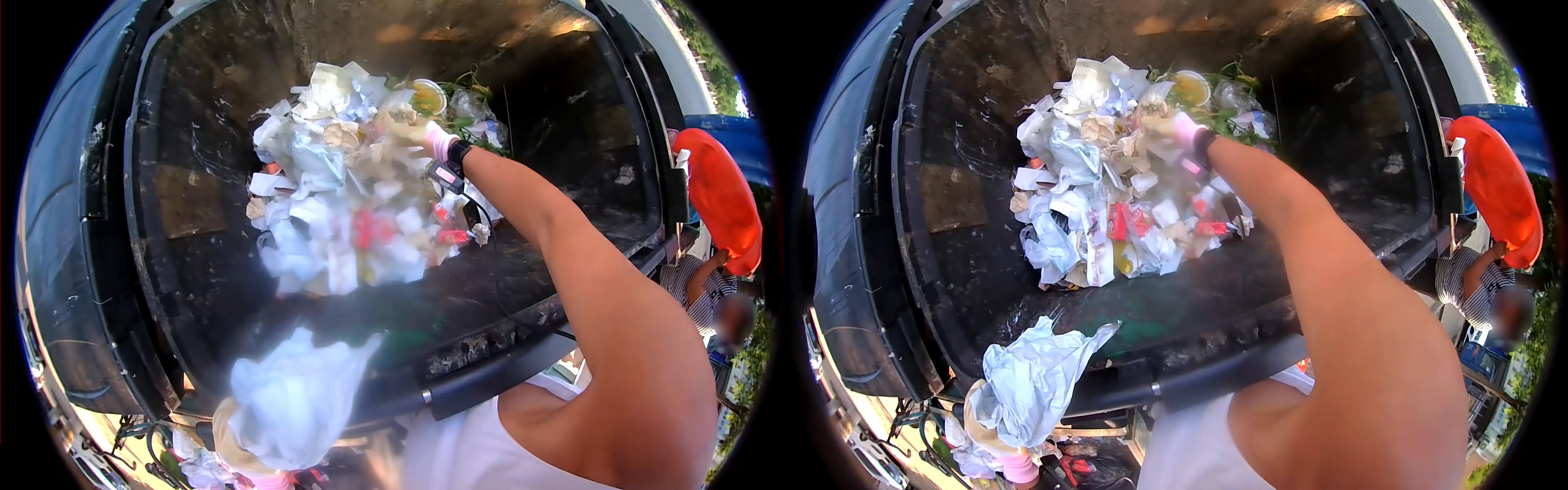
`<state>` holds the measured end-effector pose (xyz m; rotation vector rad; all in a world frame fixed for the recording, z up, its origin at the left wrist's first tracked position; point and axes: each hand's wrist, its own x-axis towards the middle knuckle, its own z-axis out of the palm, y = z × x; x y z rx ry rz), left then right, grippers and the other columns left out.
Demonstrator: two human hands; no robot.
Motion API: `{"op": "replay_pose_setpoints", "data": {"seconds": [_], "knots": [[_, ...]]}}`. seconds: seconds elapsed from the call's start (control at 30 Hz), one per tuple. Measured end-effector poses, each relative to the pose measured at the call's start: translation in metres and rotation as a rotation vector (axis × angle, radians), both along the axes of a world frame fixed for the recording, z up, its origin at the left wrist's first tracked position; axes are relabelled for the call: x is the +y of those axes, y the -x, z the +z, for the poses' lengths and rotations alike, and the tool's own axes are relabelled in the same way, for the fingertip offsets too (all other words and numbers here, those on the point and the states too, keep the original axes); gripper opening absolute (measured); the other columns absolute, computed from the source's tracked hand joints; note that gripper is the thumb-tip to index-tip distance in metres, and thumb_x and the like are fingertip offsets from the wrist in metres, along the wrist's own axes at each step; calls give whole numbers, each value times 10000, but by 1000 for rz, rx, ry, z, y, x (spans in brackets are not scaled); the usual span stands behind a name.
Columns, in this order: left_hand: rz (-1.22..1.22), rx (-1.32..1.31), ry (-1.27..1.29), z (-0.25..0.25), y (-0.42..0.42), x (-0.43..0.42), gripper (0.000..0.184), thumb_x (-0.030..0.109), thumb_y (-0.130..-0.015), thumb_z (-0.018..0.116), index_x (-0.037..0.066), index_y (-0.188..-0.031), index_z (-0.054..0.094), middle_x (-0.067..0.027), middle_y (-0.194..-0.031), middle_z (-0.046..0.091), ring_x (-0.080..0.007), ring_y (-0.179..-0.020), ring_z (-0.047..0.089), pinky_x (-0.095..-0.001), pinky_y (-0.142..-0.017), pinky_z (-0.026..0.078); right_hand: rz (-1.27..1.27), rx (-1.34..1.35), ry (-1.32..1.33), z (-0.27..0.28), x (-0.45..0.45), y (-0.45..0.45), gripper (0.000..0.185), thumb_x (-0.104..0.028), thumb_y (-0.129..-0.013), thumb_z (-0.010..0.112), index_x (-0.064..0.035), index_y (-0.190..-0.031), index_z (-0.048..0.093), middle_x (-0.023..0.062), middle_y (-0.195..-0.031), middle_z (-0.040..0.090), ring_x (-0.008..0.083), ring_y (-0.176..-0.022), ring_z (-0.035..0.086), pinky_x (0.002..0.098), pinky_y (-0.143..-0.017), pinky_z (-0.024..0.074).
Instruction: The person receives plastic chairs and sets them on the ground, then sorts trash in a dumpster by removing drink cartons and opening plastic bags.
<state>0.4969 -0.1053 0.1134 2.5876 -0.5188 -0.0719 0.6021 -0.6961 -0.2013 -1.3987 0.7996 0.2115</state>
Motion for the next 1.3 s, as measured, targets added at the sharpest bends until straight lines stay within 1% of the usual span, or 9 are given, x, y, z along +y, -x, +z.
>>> {"op": "replay_pose_setpoints", "data": {"seconds": [0.07,0.13,0.2,0.27,0.4,0.57,0.63,0.97,1.3], "knots": [[-96,14,65,1,-5,2,657,457,-726,856,-58,-1101,698,-198,-1091,731,-367,-962,714,-442,-891,543,-66,207,39,76,17,8,515,-337,-961,767,-61,-1359,594,123,-1133,734,268,-1023,736,430,-843,594],[-76,-2,51,1,-4,1,666,457,-717,861,-56,-1110,700,-194,-1097,733,-363,-965,714,-438,-894,541,695,223,583,86,17,30,590,-340,-911,766,-126,-1430,582,136,-1246,718,301,-1124,704,408,-960,571],[-47,7,46,1,-3,1,667,453,-714,863,-53,-1117,702,-187,-1099,735,-358,-969,714,-436,-898,539,884,338,454,102,40,59,757,-390,-862,795,-156,-1530,526,147,-1349,690,287,-1218,667,401,-1020,542],[-21,49,47,1,-1,1,659,444,-717,864,-50,-1122,704,-178,-1097,736,-352,-975,714,-438,-902,537,1098,225,576,-77,-2,111,745,-414,-837,817,-141,-1494,595,160,-1313,719,283,-1175,690,409,-995,547],[-20,52,63,2,-2,-1,624,416,-729,861,-44,-1120,705,-166,-1091,736,-343,-971,711,-434,-900,535,1077,543,807,25,22,107,467,-285,-820,819,-86,-1238,762,173,-1051,780,310,-926,762,450,-805,601],[-8,78,17,0,-1,5,630,401,-733,868,-24,-1164,695,-158,-1109,732,-336,-964,706,-432,-897,533,1592,554,916,27,-1,129,635,-162,-661,853,-120,-1279,717,149,-1225,749,353,-1107,738,479,-867,599],[18,-2,-25,2,3,-7,643,398,-730,873,-18,-1184,689,-155,-1118,731,-333,-972,706,-432,-904,533,1804,536,931,126,52,104,530,-209,-809,775,-147,-1328,692,147,-1237,745,342,-1139,728,476,-896,594],[41,47,26,1,4,2,604,397,-729,866,-31,-1121,698,-164,-1122,732,-338,-988,711,-437,-909,536,1460,538,1107,20,-18,145,463,-179,-856,761,-6,-1277,675,210,-1050,773,364,-980,764,457,-787,608],[-121,-53,119,4,-9,-11,389,291,-750,838,24,-1004,714,-174,-994,740,-417,-946,709,-447,-902,547,681,135,523,168,-40,77,272,-179,-950,705,-97,-1201,770,57,-1051,783,167,-944,719,346,-868,569]]}}
